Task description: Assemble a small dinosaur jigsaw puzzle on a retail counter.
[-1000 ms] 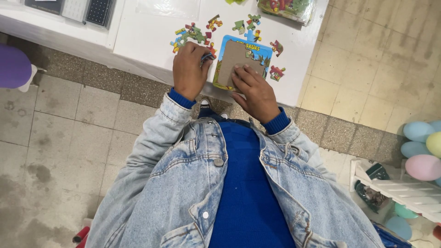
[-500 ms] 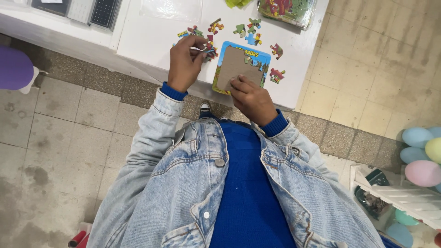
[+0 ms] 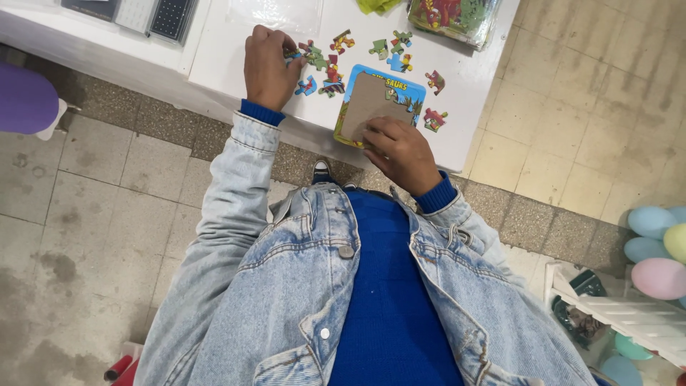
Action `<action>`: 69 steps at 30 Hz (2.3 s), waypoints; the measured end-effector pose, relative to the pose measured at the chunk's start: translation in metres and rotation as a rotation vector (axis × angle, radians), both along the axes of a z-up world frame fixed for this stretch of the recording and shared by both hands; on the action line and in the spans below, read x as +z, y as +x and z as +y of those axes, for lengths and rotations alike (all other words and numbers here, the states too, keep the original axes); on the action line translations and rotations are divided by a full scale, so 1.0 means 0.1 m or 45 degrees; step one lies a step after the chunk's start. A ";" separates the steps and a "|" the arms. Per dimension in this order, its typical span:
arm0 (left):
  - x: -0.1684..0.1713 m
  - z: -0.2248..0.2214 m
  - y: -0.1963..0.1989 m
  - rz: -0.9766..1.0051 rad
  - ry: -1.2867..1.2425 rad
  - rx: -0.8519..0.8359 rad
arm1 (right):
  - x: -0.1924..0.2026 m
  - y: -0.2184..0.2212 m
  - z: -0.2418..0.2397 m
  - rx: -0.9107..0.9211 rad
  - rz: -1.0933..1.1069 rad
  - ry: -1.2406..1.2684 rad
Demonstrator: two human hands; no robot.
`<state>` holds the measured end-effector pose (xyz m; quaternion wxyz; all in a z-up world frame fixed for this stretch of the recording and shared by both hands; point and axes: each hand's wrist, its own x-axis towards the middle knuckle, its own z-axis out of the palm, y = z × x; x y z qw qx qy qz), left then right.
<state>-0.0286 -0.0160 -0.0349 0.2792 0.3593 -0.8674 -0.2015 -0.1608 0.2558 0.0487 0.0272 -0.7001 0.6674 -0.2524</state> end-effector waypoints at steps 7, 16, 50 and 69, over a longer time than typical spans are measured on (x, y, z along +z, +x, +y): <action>0.49 0.27 -0.07 0.318 0.025 -0.187 | -0.01 -0.12 0.08 -0.171 -0.082 -0.015; 0.32 0.86 -0.59 0.355 0.433 -0.681 | -0.04 -0.30 0.06 -0.471 -0.280 -0.135; 0.12 0.91 -0.61 -0.088 -0.112 -0.520 | -0.46 -0.33 -0.20 -0.542 0.447 -0.004; 0.01 1.30 -0.51 -0.246 -0.536 -0.504 | -0.53 -0.48 0.03 -0.504 0.237 0.224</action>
